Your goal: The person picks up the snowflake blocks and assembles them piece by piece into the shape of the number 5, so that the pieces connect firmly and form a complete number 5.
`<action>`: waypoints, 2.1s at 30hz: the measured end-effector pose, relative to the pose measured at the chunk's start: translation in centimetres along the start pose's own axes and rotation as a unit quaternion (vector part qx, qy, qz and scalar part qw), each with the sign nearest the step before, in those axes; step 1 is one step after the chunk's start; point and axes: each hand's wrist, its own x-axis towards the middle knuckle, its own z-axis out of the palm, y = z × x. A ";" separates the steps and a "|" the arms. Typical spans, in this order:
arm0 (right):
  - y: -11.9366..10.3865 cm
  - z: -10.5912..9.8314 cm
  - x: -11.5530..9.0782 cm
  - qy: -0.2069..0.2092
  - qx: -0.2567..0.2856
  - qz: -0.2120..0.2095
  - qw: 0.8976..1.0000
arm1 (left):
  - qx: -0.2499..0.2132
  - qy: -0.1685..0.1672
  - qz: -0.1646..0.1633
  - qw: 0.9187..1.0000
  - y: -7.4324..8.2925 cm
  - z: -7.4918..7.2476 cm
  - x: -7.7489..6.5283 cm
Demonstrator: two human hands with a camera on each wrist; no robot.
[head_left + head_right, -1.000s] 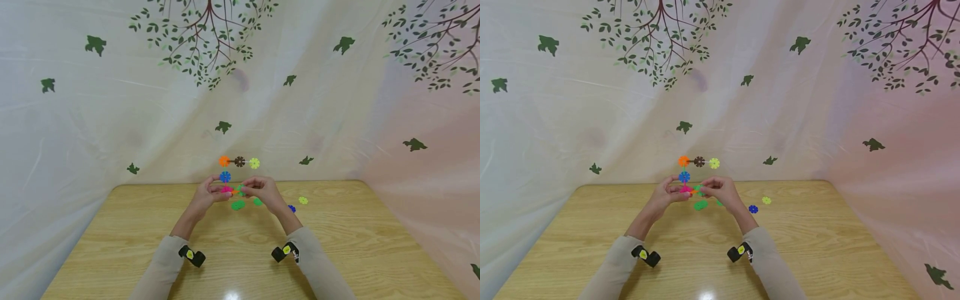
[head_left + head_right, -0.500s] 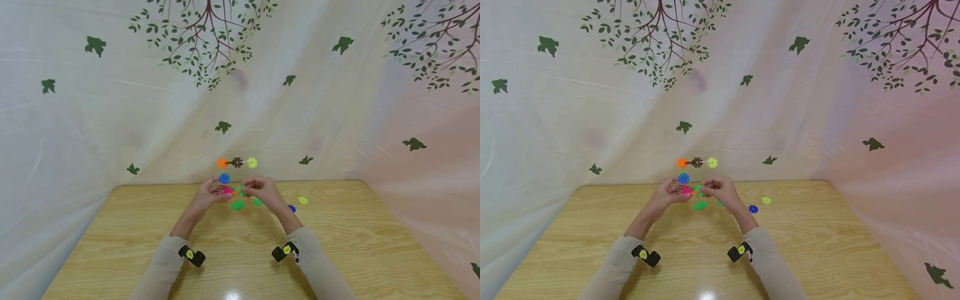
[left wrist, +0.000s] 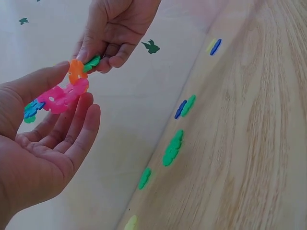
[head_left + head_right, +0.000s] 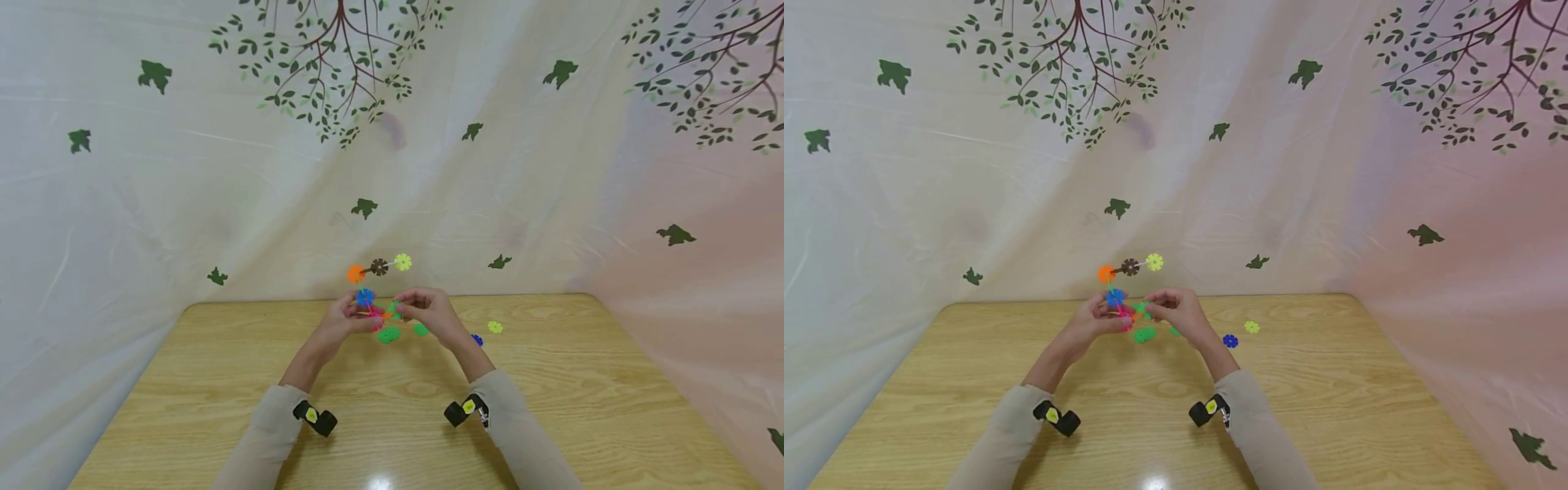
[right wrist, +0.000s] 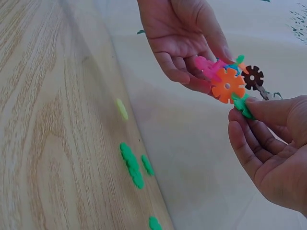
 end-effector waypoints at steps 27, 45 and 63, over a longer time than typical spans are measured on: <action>-0.6 0.9 0.0 0.014 0.008 -0.008 1.000 | -0.037 -0.023 -0.013 0.999 -0.7 1.0 0.4; -1.6 -5.9 -0.4 -0.113 -0.164 0.050 0.979 | -0.026 0.023 -0.008 0.999 -0.5 0.2 0.4; 2.5 -14.2 -3.6 -0.183 -0.281 0.055 0.941 | -0.012 0.020 0.002 1.000 -0.2 0.4 0.1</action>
